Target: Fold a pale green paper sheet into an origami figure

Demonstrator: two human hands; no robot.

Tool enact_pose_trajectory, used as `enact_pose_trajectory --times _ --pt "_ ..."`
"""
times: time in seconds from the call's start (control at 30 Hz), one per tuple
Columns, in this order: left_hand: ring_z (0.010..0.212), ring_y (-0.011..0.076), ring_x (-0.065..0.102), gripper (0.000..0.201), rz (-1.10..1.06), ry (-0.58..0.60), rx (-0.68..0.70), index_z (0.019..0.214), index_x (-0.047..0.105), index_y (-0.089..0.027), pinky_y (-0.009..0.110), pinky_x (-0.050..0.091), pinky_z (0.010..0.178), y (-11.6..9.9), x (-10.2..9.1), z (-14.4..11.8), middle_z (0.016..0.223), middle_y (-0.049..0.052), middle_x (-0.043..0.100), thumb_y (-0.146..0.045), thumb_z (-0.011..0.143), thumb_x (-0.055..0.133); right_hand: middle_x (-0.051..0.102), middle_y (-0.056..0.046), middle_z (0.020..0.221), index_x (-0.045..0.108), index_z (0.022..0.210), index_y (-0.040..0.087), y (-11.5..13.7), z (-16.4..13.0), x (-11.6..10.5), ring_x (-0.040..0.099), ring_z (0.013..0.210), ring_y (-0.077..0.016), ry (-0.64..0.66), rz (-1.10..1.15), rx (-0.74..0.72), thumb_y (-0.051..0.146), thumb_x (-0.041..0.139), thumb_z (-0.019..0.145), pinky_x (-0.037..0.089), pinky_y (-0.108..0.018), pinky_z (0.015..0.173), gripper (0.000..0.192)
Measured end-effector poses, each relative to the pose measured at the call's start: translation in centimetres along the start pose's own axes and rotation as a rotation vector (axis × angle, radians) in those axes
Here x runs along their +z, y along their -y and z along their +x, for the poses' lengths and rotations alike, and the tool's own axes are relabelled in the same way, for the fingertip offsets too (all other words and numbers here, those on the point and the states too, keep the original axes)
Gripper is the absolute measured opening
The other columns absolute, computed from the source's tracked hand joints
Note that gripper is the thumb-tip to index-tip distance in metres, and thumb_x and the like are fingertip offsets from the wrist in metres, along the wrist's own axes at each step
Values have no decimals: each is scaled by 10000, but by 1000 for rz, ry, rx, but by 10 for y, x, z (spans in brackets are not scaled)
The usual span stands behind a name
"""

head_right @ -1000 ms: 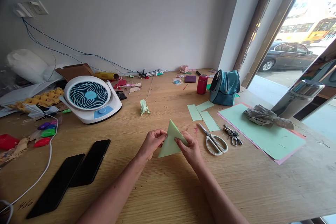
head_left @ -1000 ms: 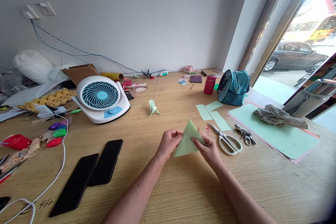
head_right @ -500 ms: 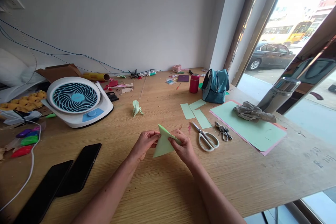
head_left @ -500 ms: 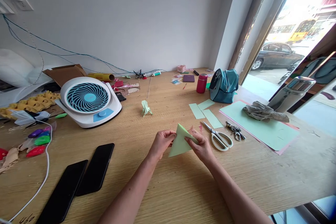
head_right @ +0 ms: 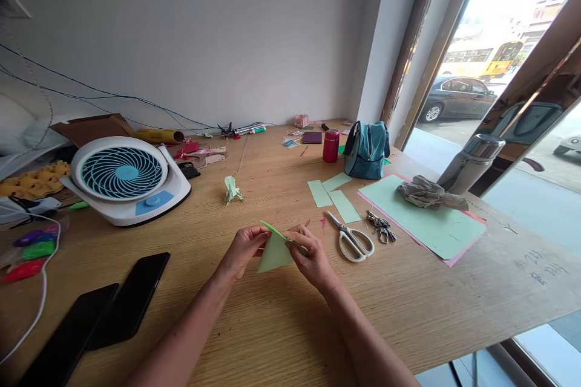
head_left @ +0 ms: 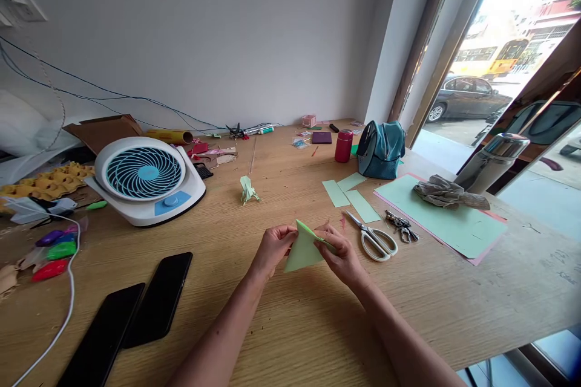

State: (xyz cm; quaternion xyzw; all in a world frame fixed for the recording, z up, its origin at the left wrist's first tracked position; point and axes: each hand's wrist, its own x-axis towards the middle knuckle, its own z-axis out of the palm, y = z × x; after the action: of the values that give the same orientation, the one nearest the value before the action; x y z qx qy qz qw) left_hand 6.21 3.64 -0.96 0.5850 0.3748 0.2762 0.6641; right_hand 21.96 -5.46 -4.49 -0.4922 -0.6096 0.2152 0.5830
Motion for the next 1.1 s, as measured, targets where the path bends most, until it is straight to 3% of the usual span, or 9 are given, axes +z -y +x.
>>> enact_pose_trajectory --times 0.17,0.5,0.63,0.9,1.0,1.1 --pt "567 111 522 398 18 -15 -2 764 699 -128 216 425 547 4 -2 1 602 -9 581 -512 674 747 618 -73 985 688 1211 297 -4 0 -2 586 908 -216 58 -17 -94 306 499 976 478 -332 786 302" --pt "567 97 512 273 43 -34 77 746 728 -114 195 362 523 3 -3 4 655 24 650 -376 693 674 602 -85 1074 634 1283 325 -6 0 -5 582 1009 -223 126 -44 -196 165 438 976 487 -369 838 398" --pt "536 94 517 272 6 -12 -17 793 745 -126 192 381 506 1 -3 3 643 15 645 -371 705 667 597 -90 1095 636 1284 329 -10 -1 -6 583 1014 -224 150 -76 -205 136 429 968 499 -372 819 425" --pt "658 127 611 443 -25 85 -20 886 753 -143 222 489 599 -6 -5 -4 763 42 697 -556 732 712 590 -78 1134 630 1282 365 -14 -1 -8 590 1022 -209 159 -88 -239 82 387 963 503 -352 788 491" --pt "694 140 633 474 -28 83 -19 893 743 -145 235 503 621 -5 -6 -4 829 56 718 -555 657 785 594 -71 1131 611 1301 364 -13 -1 -8 591 1025 -214 143 -114 -221 103 414 959 498 -358 807 473" --pt "701 145 640 501 -55 55 -22 911 732 -141 245 515 631 -3 -8 -2 844 64 721 -548 629 810 608 -70 1143 556 1345 334 -13 -2 -9 607 980 -219 59 -129 -91 183 513 940 483 -396 871 434"
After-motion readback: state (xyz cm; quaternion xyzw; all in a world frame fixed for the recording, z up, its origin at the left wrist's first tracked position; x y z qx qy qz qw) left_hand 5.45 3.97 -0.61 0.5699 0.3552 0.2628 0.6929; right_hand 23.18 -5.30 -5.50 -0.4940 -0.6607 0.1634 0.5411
